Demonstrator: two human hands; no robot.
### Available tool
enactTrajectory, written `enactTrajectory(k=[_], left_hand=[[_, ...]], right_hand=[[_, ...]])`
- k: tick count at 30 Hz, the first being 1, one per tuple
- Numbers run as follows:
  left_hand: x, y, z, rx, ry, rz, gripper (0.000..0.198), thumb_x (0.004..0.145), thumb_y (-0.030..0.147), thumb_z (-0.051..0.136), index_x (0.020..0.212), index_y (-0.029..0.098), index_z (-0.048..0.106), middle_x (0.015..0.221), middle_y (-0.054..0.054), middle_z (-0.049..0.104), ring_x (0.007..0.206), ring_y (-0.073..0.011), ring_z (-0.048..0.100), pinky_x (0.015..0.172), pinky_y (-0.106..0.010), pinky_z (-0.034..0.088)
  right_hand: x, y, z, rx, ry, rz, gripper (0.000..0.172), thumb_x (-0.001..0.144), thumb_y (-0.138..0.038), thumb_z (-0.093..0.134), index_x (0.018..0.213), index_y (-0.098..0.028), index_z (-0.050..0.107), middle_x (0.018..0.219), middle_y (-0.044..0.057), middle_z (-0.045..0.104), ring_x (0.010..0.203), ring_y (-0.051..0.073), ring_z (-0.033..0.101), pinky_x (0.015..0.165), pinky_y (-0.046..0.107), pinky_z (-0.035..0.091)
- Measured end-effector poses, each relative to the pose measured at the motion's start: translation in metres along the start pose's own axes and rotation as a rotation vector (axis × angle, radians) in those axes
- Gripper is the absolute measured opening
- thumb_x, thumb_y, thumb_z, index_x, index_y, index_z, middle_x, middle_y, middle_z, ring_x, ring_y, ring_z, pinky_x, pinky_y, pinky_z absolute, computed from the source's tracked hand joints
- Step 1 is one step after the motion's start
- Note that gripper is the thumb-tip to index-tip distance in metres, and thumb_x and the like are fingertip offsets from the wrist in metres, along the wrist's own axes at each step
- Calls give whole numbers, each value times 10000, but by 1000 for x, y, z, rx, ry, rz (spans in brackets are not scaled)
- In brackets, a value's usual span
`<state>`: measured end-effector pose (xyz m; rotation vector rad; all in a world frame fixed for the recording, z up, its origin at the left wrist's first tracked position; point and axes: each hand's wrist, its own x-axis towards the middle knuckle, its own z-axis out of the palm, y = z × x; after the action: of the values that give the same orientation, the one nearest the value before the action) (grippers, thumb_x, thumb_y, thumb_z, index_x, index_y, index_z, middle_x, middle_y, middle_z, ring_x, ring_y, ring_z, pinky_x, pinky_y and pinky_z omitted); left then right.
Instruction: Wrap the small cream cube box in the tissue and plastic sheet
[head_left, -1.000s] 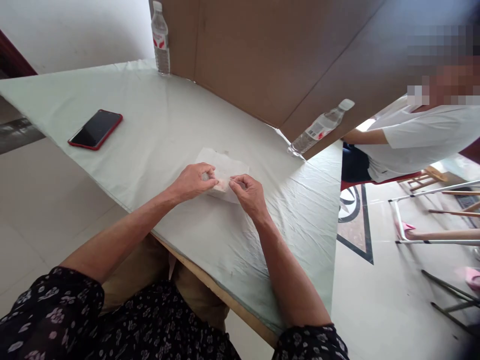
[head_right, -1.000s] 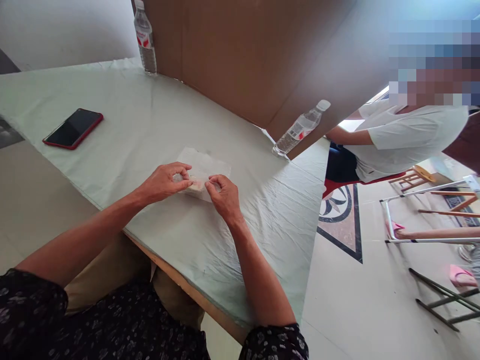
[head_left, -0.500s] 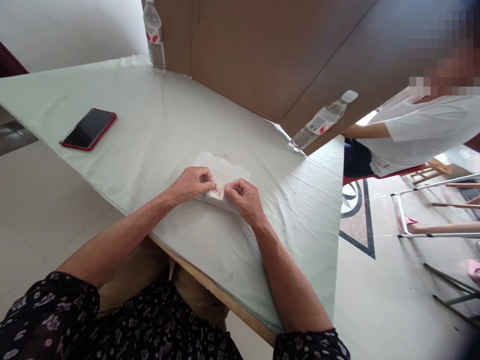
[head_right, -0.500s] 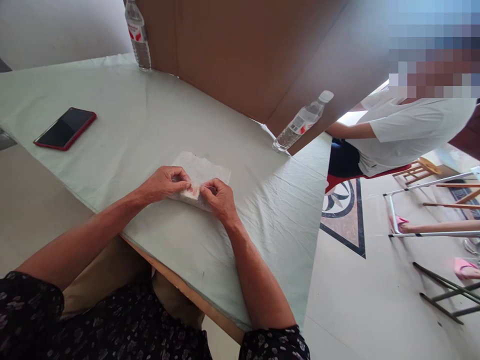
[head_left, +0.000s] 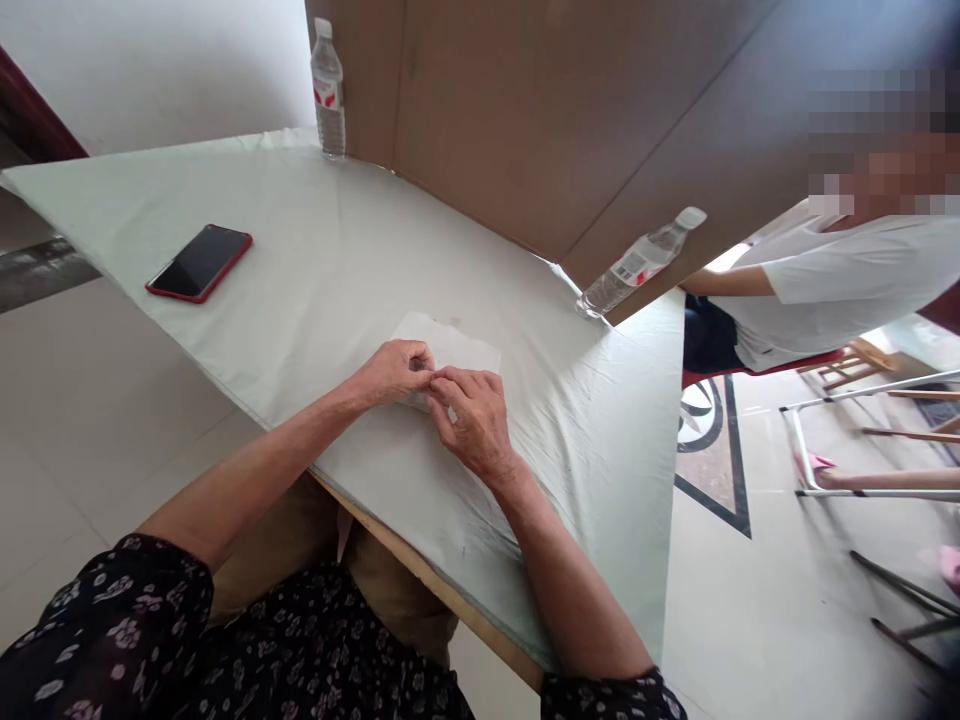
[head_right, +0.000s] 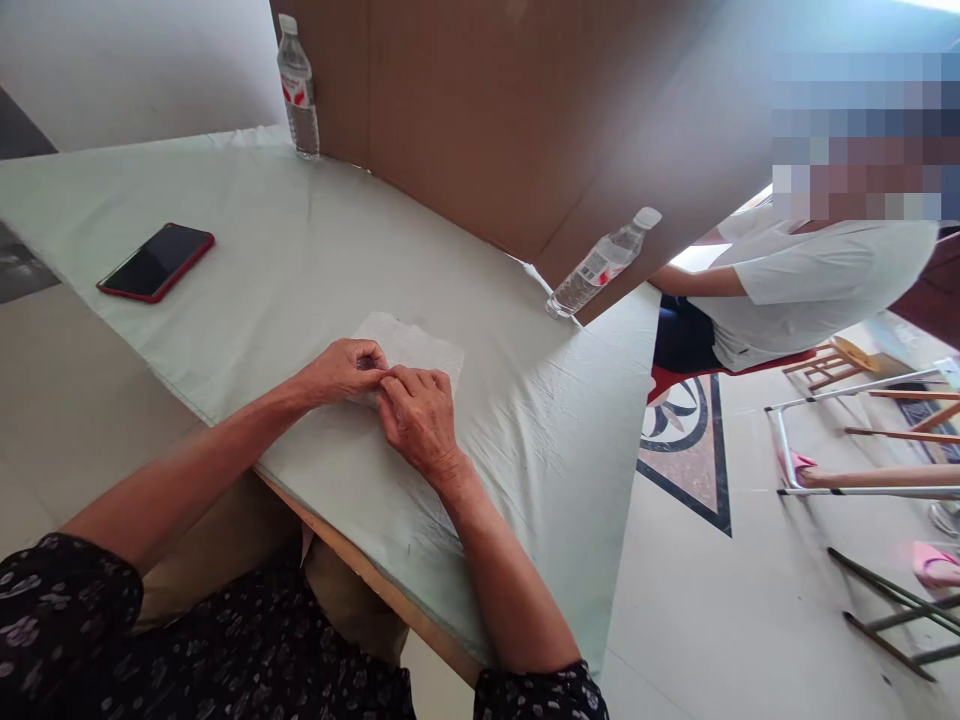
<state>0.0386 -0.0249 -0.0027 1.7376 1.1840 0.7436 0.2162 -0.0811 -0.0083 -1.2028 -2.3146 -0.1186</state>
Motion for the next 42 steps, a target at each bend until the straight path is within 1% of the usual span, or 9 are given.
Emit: enactTrajectory(k=[5, 7, 11, 15, 18, 22, 26, 31, 42], left_hand=[[-12, -8, -19, 67, 31, 34, 391, 739, 324, 620, 1100, 174, 634, 986, -41, 679, 887, -184, 617, 766, -287, 466], [-17, -13, -28, 88, 11, -2, 465, 762, 312, 591, 1208, 181, 601, 942, -23, 656, 806, -165, 599, 724, -280, 459], [-23, -22, -37, 201, 82, -92, 404, 767, 311, 545, 1134, 166, 633, 720, 18, 581, 651, -153, 529, 631, -280, 414], [-25, -27, -44, 321, 187, -181, 502, 735, 412, 624, 1167, 157, 624, 941, -58, 681, 805, -199, 631, 714, -304, 471], [-25, -26, -51, 274, 151, -317, 633, 683, 478, 702, 1214, 148, 605, 957, -93, 710, 770, -224, 673, 641, -301, 487], [-21, -17, -52, 33, 25, -502, 539, 610, 466, 801, 1031, 165, 650, 758, -77, 713, 628, -246, 695, 513, -300, 479], [-11, -8, -36, -154, -8, -509, 289, 615, 365, 812, 702, 180, 607, 696, -60, 685, 630, -213, 679, 530, -300, 525], [-6, -9, -20, -247, 128, -518, 296, 606, 278, 773, 821, 191, 589, 735, -48, 674, 644, -185, 634, 458, -257, 482], [-11, -3, -24, 60, 129, -337, 161, 626, 228, 671, 599, 193, 517, 579, 32, 473, 525, -99, 431, 445, -223, 312]], right_hand=[[-1, 2, 9, -60, -27, -20, 151, 982, -240, 519, 1033, -199, 655, 1091, 74, 732, 995, 228, 618, 901, 399, 352], [-1, 2, 7, -77, -43, -22, 155, 989, -235, 510, 1065, -207, 641, 1089, 68, 726, 993, 225, 608, 899, 395, 345], [1, -3, 6, -152, -80, -25, 177, 998, -258, 510, 1139, -233, 613, 1089, 64, 707, 963, 227, 577, 891, 396, 331], [1, -7, 11, -212, -90, -16, 185, 993, -243, 515, 1155, -234, 603, 1081, 72, 673, 973, 235, 550, 878, 400, 320], [0, -7, 15, -205, -92, -17, 200, 985, -225, 517, 1169, -234, 594, 1086, 77, 654, 991, 244, 532, 871, 409, 318], [0, -7, 17, -212, -68, -18, 189, 987, -236, 506, 1151, -241, 599, 1081, 77, 655, 984, 247, 517, 865, 413, 321], [1, -8, 17, -225, -67, -23, 170, 996, -248, 500, 1127, -231, 607, 1063, 78, 658, 970, 247, 518, 863, 415, 319], [2, -11, 15, -219, -96, -3, 170, 1002, -259, 500, 1134, -231, 603, 1068, 89, 651, 981, 254, 522, 872, 418, 311], [4, -13, 14, -216, -92, -1, 163, 1007, -240, 468, 1088, -222, 608, 1062, 89, 653, 957, 253, 514, 864, 423, 314]])
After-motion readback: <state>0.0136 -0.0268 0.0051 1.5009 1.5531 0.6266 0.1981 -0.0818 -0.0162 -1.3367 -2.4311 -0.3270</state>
